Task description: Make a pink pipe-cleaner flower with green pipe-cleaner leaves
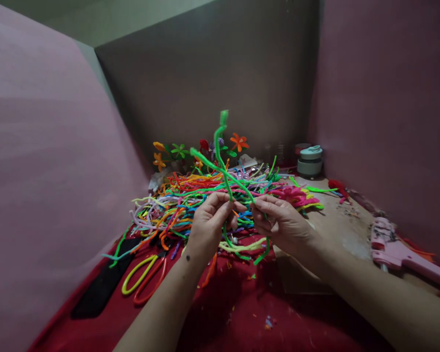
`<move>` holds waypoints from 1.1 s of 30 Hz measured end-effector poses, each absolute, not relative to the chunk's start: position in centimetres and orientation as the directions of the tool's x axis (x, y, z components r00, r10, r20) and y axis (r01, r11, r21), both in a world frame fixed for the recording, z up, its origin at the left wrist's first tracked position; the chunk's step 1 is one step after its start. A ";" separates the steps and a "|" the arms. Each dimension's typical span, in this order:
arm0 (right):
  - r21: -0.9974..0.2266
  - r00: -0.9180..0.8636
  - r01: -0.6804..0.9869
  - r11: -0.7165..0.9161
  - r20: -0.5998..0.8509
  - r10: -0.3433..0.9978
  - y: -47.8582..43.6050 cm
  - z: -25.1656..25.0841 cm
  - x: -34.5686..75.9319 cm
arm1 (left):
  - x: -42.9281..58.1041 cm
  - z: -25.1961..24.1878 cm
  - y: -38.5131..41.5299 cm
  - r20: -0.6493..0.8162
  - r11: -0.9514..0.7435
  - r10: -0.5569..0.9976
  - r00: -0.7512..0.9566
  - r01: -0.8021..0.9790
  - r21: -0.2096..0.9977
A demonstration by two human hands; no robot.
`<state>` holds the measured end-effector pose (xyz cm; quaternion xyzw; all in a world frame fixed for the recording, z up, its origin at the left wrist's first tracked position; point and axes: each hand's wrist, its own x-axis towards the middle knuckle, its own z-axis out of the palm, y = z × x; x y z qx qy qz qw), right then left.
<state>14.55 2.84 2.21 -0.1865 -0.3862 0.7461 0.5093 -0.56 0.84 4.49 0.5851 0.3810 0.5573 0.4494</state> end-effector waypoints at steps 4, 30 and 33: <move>-0.799 -0.404 -0.586 -0.137 0.142 0.904 2.6 2.3 14.6 | -0.7 4.4 0.8 0.314 -0.312 0.949 -0.002 0.121 0.942; -0.873 -0.328 -0.487 -0.025 0.156 0.932 2.6 1.1 13.8 | 0.1 4.1 -0.2 0.253 -0.254 0.967 0.032 0.226 0.940; -0.869 -0.326 -0.494 -0.022 0.162 0.932 2.8 0.7 13.8 | 0.0 4.2 -0.2 0.191 -0.202 0.979 0.071 0.201 0.959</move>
